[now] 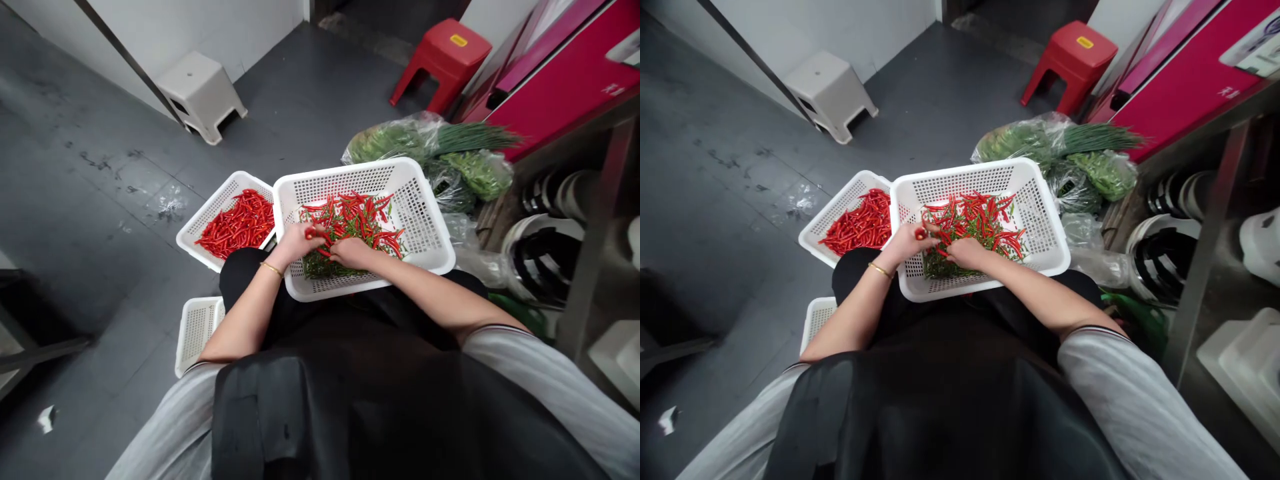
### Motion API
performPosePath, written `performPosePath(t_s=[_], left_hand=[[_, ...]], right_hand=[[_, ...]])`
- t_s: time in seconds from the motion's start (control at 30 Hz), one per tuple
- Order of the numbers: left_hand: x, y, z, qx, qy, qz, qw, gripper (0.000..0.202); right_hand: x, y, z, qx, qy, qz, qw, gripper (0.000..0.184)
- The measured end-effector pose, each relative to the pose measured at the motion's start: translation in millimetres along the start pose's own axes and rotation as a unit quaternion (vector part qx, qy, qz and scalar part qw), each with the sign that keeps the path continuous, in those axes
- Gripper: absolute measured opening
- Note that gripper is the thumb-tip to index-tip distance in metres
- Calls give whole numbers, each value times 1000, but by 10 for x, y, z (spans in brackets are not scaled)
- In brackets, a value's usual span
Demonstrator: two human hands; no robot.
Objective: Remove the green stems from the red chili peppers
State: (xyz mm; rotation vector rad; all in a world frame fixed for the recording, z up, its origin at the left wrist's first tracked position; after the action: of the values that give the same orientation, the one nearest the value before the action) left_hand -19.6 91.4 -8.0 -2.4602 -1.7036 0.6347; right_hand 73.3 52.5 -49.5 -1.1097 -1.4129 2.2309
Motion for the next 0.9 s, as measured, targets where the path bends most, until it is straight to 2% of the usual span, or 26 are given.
performPosePath(t_s=[0.1, 0.17, 0.23, 0.3, 0.33, 0.43, 0.5, 0.57, 0.63, 0.77, 0.83, 0.9], left_hand=[[27, 270, -148, 235, 74, 34, 969, 8], [37, 351, -235, 308, 90, 18, 947, 11], [27, 336, -312, 333, 83, -21, 939, 14], [4, 260, -346, 310, 65, -55, 947, 14], [-5, 207, -333, 269, 55, -63, 959, 14], [13, 42, -115, 34, -8, -50, 998, 21], [37, 6, 82, -121, -60, -21, 991, 25], [55, 33, 208, -190, -90, 6, 978, 27], [75, 95, 257, -176, -91, 18, 980, 27], [120, 324, 205, -28, -38, 25, 999, 23], [127, 492, 159, 27, -10, 50, 998, 27], [123, 617, 131, 52, 3, 65, 997, 30]], right_hand=[[-187, -408, -178, 42, -12, -71, 997, 32], [-263, -599, -270, 27, 18, -104, 994, 35], [-276, -603, -323, -20, 72, -89, 993, 33], [-238, -426, -298, -68, 102, -30, 992, 32], [-207, -309, -252, -86, 97, -2, 992, 33], [-82, -28, -61, -124, 29, 24, 992, 39], [8, 98, 4, -143, -20, 25, 989, 39], [78, 173, -24, -151, -46, 37, 987, 36], [97, 128, -121, -134, -44, 34, 989, 34], [-101, -223, -337, -60, 22, -35, 997, 34], [-249, -317, -340, -41, 43, -50, 997, 33], [-348, -297, -289, -35, 60, -43, 997, 29]])
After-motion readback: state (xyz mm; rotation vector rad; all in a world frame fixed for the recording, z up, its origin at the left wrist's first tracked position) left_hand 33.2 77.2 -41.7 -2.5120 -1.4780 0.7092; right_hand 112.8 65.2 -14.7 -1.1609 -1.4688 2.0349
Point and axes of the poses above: each hand's wrist, its own x-axis towards the middle knuckle, its own y-axis out of the palm, z = x × y, the point moved 10 cm from there along x, towards the middle knuckle, and after that the axes turned 3 degrees about -y, right-handed, at the moved point
